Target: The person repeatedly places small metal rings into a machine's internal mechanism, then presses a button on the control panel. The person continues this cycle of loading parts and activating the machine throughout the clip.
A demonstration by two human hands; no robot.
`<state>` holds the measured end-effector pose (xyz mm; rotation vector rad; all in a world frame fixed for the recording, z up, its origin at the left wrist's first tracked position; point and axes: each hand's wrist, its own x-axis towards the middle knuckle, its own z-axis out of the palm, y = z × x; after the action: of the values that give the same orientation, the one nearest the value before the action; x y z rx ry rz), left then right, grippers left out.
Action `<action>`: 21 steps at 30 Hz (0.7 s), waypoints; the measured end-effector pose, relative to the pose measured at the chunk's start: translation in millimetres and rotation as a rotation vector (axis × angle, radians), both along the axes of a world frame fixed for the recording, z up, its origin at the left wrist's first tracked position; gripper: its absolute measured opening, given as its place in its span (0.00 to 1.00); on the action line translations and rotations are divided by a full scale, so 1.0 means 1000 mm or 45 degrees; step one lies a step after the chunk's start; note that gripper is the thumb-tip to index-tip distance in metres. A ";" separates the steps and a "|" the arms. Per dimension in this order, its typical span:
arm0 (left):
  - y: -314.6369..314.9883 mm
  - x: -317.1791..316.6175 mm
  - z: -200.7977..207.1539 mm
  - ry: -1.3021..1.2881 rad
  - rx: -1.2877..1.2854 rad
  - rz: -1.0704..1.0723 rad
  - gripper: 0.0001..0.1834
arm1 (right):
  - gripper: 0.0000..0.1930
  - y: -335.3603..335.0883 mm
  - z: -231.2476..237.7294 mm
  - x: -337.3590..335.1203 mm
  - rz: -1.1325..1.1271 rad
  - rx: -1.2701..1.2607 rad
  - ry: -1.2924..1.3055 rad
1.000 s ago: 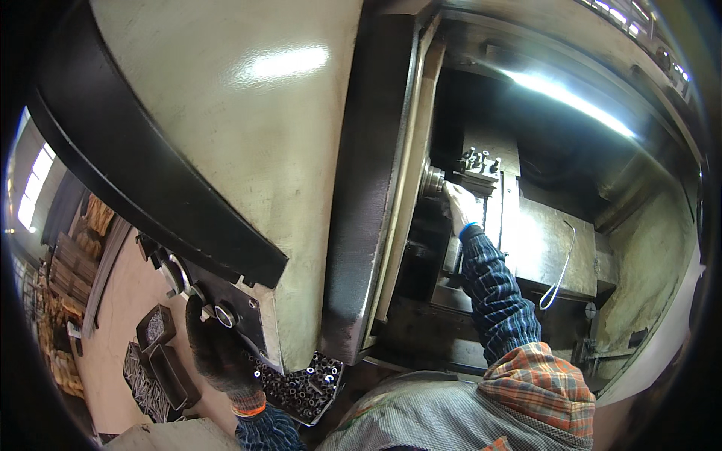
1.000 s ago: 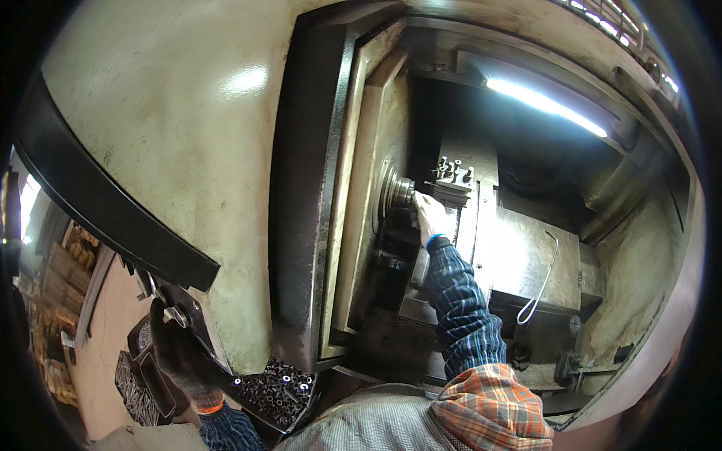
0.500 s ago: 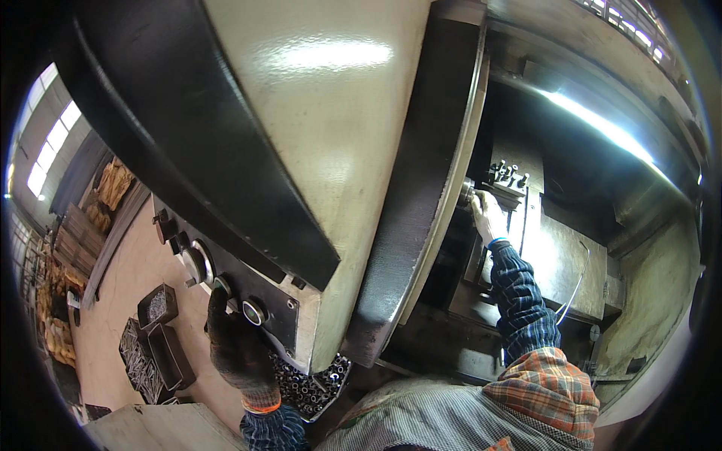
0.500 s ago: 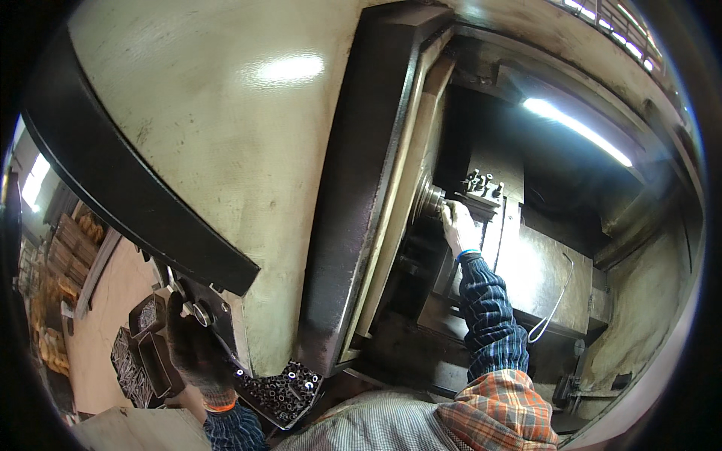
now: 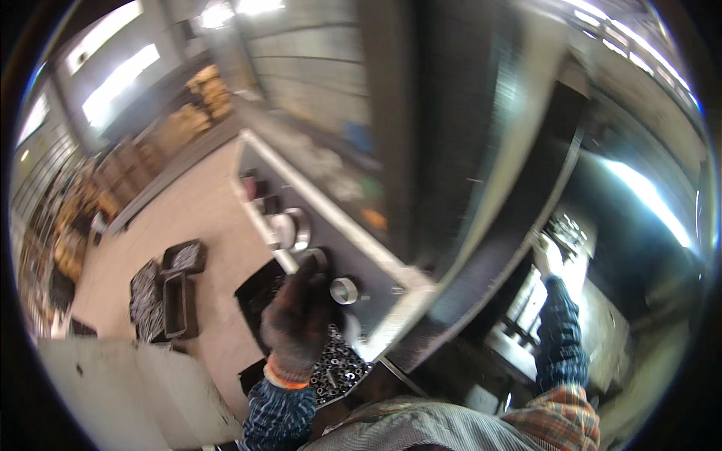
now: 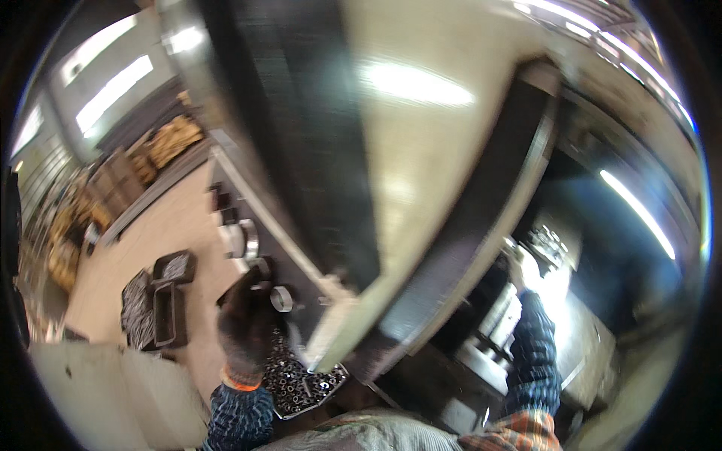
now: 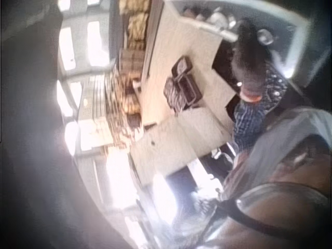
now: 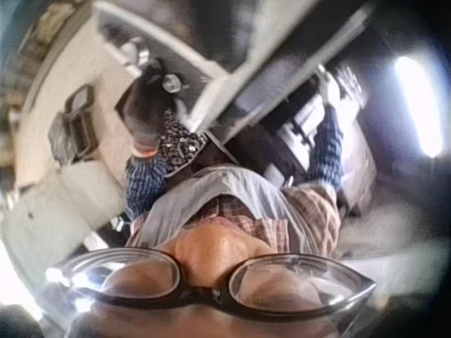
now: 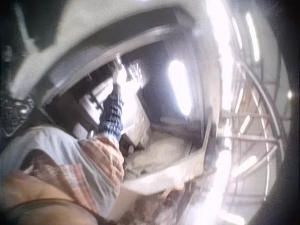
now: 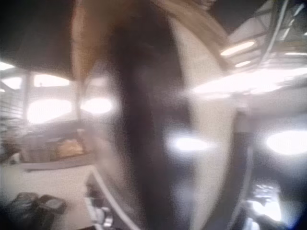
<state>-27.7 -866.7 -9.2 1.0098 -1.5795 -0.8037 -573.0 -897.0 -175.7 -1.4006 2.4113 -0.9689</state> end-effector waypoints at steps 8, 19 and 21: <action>0.031 -0.015 0.013 -0.645 -0.481 0.288 0.30 | 0.22 -0.014 -0.040 -0.039 0.100 -0.358 -0.469; 0.054 -0.003 0.007 -0.443 -0.241 0.055 0.27 | 0.19 -0.032 -0.051 -0.078 -0.138 0.005 -0.304; 0.084 0.009 0.000 -0.603 -0.195 0.253 0.26 | 0.20 -0.014 -0.021 -0.054 -0.180 -0.034 -0.193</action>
<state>-18.9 -782.6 -9.6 1.2818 -1.8656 -0.3107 -626.9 -910.7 -196.4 -1.1324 2.4180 -1.1012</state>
